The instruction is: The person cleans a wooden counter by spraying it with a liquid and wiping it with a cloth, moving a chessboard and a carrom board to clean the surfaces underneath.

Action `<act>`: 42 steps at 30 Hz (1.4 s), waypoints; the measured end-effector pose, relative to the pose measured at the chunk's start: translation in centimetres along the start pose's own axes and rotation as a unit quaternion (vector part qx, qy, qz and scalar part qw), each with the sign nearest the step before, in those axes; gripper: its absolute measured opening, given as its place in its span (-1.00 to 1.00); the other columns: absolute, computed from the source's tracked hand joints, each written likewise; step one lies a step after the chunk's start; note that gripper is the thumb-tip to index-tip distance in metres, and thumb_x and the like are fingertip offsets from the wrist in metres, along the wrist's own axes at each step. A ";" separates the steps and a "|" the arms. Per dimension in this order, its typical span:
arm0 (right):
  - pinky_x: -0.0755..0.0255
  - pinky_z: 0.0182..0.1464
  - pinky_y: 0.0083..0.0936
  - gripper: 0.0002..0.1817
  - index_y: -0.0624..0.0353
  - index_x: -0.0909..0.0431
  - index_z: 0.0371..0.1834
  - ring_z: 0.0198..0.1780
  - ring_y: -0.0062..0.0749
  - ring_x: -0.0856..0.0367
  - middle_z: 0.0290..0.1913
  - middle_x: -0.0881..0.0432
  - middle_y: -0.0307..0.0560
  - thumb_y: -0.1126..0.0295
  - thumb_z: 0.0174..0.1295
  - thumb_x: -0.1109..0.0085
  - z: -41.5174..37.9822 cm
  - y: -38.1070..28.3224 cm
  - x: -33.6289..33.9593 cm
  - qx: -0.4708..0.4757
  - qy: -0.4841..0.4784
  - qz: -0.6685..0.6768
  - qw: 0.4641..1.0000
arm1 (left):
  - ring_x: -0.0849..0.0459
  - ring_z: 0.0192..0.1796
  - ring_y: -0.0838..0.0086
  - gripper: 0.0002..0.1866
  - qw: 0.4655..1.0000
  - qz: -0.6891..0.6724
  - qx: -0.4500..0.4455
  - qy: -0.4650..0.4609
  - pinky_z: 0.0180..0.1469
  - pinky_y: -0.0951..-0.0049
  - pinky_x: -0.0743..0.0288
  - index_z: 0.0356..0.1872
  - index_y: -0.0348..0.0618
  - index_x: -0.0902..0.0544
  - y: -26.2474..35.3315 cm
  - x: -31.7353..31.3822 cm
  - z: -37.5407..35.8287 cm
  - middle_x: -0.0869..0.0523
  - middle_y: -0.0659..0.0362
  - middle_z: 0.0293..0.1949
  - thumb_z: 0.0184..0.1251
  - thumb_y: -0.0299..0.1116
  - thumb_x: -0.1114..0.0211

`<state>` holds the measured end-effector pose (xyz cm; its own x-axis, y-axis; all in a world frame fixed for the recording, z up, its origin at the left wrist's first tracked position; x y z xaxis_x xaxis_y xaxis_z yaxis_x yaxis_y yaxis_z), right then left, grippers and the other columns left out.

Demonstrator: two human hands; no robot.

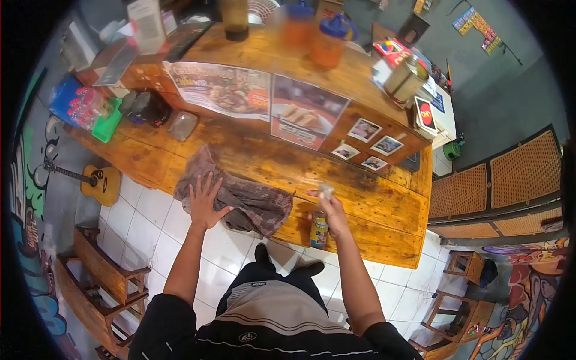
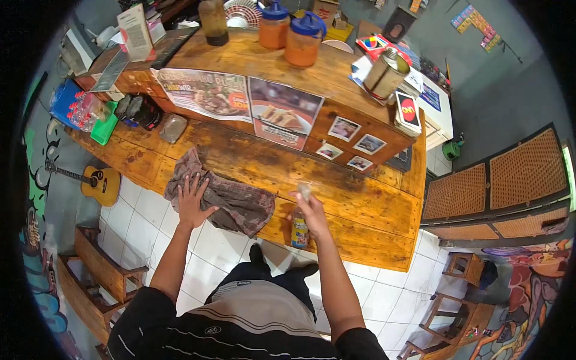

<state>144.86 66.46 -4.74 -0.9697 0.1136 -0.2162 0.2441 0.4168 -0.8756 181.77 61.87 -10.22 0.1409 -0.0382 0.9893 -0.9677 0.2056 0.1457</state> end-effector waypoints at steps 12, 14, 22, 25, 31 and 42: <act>-0.56 -0.28 -0.44 -0.48 0.20 -0.43 0.15 -0.29 -0.42 -0.58 -0.16 -0.57 -0.07 -0.03 0.42 -0.02 -0.5 0.2 -1.9 0.038 0.053 0.000 0.998 | 0.26 0.58 -0.06 0.07 0.999 -0.038 -0.016 0.016 0.44 -0.37 0.40 0.55 0.06 -0.03 3.9 0.0 4.9 0.07 0.12 0.58 0.05 0.20 -0.34; -0.52 -0.27 -0.47 -0.38 0.13 -0.33 0.33 -0.36 -0.42 -0.57 -0.20 -0.56 -0.07 -0.12 0.43 0.07 -2.1 0.6 -0.7 0.053 0.112 0.037 0.992 | 0.25 0.58 -0.07 0.07 0.994 -0.071 -0.078 0.009 0.44 -0.38 0.39 0.54 0.02 -0.05 7.7 -0.3 5.4 0.04 0.10 0.57 0.04 0.22 -0.33; -0.47 -0.35 -0.47 -0.32 0.02 -0.29 0.42 -0.45 -0.41 -0.56 -0.26 -0.53 -0.12 -0.19 0.40 0.07 -4.6 0.4 0.2 0.057 0.185 0.076 0.978 | 0.27 0.59 0.03 0.03 0.926 -0.136 -0.346 -0.072 0.51 -0.25 0.40 0.53 0.02 -0.11 19.3 -3.2 3.2 0.01 0.18 0.57 0.14 0.42 -0.13; -0.45 -0.38 -0.49 -0.46 0.12 -0.43 0.17 -0.47 -0.37 -0.56 -0.27 -0.52 -0.14 -0.12 0.41 0.01 -3.8 -0.3 0.0 0.034 0.183 0.052 0.981 | 0.20 0.59 0.04 0.05 0.914 -0.141 -0.377 -0.055 0.52 -0.20 0.32 0.52 0.03 -0.14 16.6 -3.9 2.9 -0.04 0.21 0.56 0.11 0.49 -0.09; -0.45 -0.41 -0.48 -0.58 0.19 -0.48 -0.07 -0.50 -0.38 -0.58 -0.23 -0.57 -0.13 0.00 0.39 -0.10 -1.4 -0.1 -1.8 0.035 0.161 0.041 0.985 | 0.16 0.59 0.01 0.25 0.973 -0.156 -0.166 0.019 0.52 -0.12 0.27 0.54 -0.11 0.00 5.6 0.1 3.9 0.03 0.07 0.57 -0.08 0.46 -0.29; -0.45 -0.43 -0.50 -0.58 0.15 -0.49 -0.05 -0.50 -0.43 -0.58 -0.38 -0.58 -0.14 -0.01 0.37 -0.13 -4.8 2.7 1.9 -0.012 0.122 0.073 0.990 | 0.23 0.61 0.17 0.21 0.999 -0.014 -0.036 -0.006 0.53 -0.13 0.36 0.56 -0.06 0.04 2.9 0.1 6.1 0.10 0.11 0.59 -0.02 0.38 -0.31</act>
<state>143.74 72.11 -5.45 -0.8937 0.3879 -0.2256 0.3838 0.4004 -0.8321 177.66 56.50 -9.79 0.1646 -0.0559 0.9848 -0.9461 0.2733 0.1736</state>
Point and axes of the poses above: each hand's wrist, its own z-axis towards the middle knuckle, its own x-axis out of the back of the hand, y = z × x, the point moved 1 cm from there along z, towards the middle knuckle
